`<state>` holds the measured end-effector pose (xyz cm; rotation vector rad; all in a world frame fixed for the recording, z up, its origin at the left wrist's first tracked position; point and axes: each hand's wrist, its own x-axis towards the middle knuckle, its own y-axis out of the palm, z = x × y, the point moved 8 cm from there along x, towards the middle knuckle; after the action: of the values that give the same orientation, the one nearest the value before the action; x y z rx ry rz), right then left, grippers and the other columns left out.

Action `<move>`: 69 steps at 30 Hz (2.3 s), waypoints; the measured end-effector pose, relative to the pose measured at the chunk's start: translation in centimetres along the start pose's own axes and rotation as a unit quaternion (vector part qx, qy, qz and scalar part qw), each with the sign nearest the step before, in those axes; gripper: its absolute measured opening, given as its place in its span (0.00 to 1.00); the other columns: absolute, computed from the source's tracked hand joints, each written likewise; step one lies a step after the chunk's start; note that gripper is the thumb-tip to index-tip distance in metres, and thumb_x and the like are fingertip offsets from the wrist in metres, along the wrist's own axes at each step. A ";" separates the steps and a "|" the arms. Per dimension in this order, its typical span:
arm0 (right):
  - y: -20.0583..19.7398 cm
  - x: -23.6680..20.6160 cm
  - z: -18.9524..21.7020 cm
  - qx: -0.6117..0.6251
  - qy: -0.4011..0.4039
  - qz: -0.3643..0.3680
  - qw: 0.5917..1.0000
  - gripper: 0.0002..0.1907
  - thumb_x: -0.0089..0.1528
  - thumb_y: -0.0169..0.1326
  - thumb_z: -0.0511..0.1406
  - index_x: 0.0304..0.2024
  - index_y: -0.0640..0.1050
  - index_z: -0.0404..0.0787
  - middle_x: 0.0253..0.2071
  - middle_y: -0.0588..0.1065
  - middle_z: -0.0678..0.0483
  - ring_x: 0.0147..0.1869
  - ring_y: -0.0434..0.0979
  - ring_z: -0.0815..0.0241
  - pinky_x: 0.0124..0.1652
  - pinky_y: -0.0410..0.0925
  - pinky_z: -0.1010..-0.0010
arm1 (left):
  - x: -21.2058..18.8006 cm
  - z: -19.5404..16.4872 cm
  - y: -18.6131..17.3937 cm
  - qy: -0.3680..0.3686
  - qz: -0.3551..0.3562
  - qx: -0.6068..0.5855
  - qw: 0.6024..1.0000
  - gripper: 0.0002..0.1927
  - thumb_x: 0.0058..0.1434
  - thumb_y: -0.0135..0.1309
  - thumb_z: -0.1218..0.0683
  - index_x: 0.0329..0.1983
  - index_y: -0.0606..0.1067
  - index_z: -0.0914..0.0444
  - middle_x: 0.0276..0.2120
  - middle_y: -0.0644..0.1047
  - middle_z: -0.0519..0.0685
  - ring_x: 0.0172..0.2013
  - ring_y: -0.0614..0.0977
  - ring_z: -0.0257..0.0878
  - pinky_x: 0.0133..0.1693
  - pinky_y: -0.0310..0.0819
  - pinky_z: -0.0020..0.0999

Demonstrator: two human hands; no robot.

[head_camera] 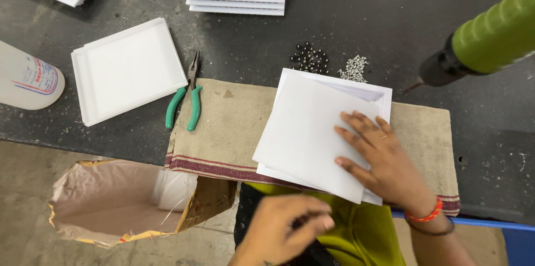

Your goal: The person assembles square LED panel light fixtures at a workbench. They place screws from piles on the table onto the white plastic base, use a green electric screwdriver to drive the screws and secure the heat-sink base to the frame, flip the assembled unit over, and stack finished panels with others on the bench.

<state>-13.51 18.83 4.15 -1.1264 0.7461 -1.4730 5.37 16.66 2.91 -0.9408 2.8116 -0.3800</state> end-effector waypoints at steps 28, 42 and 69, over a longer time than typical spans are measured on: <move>0.9 -2.7 -4.4 0.072 0.135 -0.120 0.981 0.33 0.59 0.62 0.40 0.65 0.70 0.36 0.75 0.57 0.40 0.78 0.56 0.39 0.69 0.57 0.52 | 9.6 1.4 -1.5 0.114 -0.064 0.441 0.888 0.46 0.64 0.48 0.32 0.70 0.60 0.73 0.72 0.54 0.68 0.73 0.51 0.59 0.68 0.38 0.60; 1.4 -2.1 -4.7 0.189 0.129 -0.174 0.958 0.26 0.60 0.62 0.34 0.61 0.75 0.37 0.74 0.63 0.44 0.76 0.65 0.42 0.67 0.63 0.57 | 11.0 1.5 -1.8 0.129 -0.062 0.425 0.894 0.44 0.61 0.50 0.30 0.68 0.66 0.66 0.72 0.58 0.62 0.73 0.53 0.54 0.69 0.41 0.53; 1.1 -2.7 -5.6 0.173 0.147 -0.233 0.946 0.22 0.59 0.61 0.33 0.55 0.75 0.34 0.66 0.66 0.39 0.67 0.68 0.43 0.59 0.65 0.60 | 9.9 6.3 -9.8 -0.003 -0.227 0.272 0.935 0.23 0.47 0.70 0.43 0.24 0.79 0.67 0.61 0.75 0.55 0.69 0.64 0.55 0.64 0.56 0.54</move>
<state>-18.42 20.52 0.53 -0.8512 0.4003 -2.1125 4.48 1.88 -0.97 -1.4108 2.2402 -1.1337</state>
